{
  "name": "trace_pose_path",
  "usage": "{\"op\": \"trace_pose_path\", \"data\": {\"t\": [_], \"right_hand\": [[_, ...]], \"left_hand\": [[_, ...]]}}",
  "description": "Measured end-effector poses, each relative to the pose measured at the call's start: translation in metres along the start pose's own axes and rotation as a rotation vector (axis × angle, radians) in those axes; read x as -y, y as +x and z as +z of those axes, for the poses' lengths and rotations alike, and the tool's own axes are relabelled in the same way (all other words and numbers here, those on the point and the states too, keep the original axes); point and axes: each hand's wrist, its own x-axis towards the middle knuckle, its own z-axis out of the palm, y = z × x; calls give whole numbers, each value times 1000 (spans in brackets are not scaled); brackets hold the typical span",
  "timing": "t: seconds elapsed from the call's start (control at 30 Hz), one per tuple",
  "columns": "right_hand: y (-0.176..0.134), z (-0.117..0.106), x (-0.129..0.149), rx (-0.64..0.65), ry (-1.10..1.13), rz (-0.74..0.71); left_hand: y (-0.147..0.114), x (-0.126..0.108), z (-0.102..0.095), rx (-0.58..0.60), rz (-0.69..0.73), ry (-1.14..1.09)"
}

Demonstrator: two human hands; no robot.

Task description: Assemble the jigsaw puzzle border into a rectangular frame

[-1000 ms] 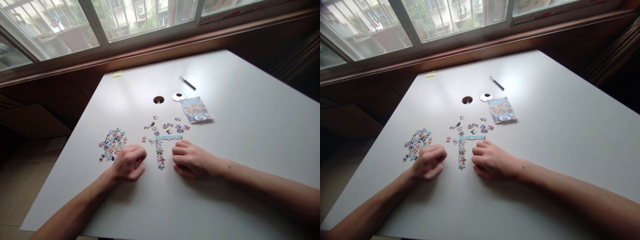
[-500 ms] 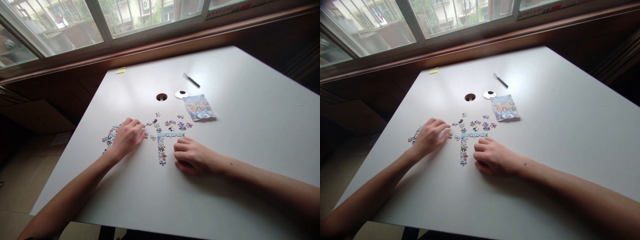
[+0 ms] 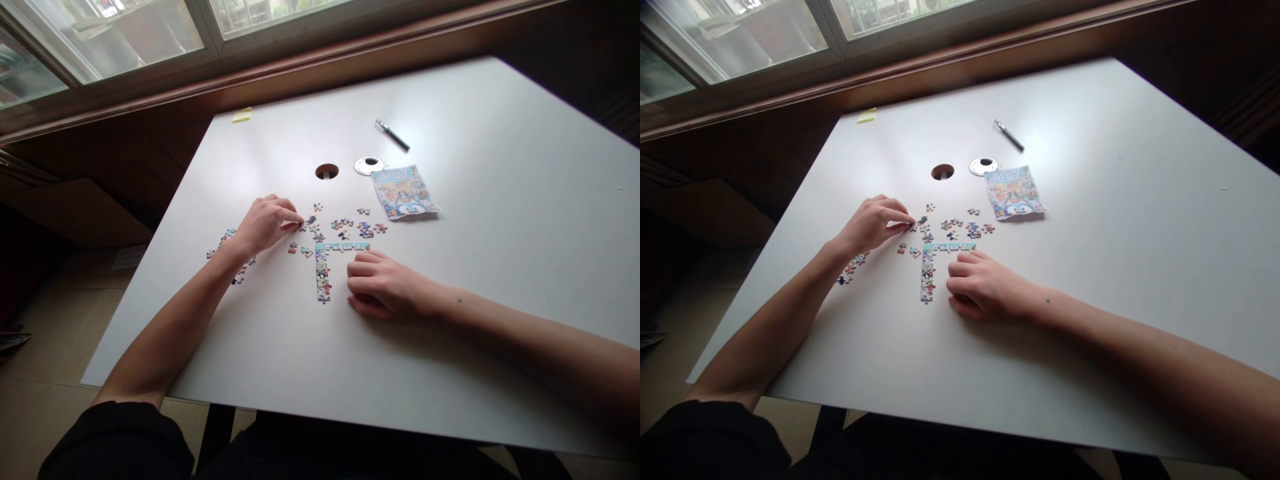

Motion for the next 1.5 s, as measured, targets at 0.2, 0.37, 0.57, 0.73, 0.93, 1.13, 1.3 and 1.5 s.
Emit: {"op": "trace_pose_path", "data": {"t": [0.2,0.37,0.57,0.73,0.93,1.13,1.3,1.5], "right_hand": [[1,-1,1,-5,3,3],[-1,-1,1,-9,-3,11],[1,-2,-1,-220,169,164],[-5,-24,-27,-541,93,548],[-16,-31,-57,-393,-204,706],[-16,-23,-54,-302,-253,700],[-16,-24,-53,-326,-245,683],[-16,-24,-52,-330,-251,657]], "left_hand": [[3,2,-3,-13,31,-56],[5,-20,-9,-37,-132,-549],[11,-59,-17,69,-37,-607],[20,-46,-16,-13,-121,-428],[33,-25,-5,7,-220,-442],[32,-22,2,27,-218,-459],[33,-21,5,-41,-231,-518],[39,-34,21,-148,-75,-328]]}}
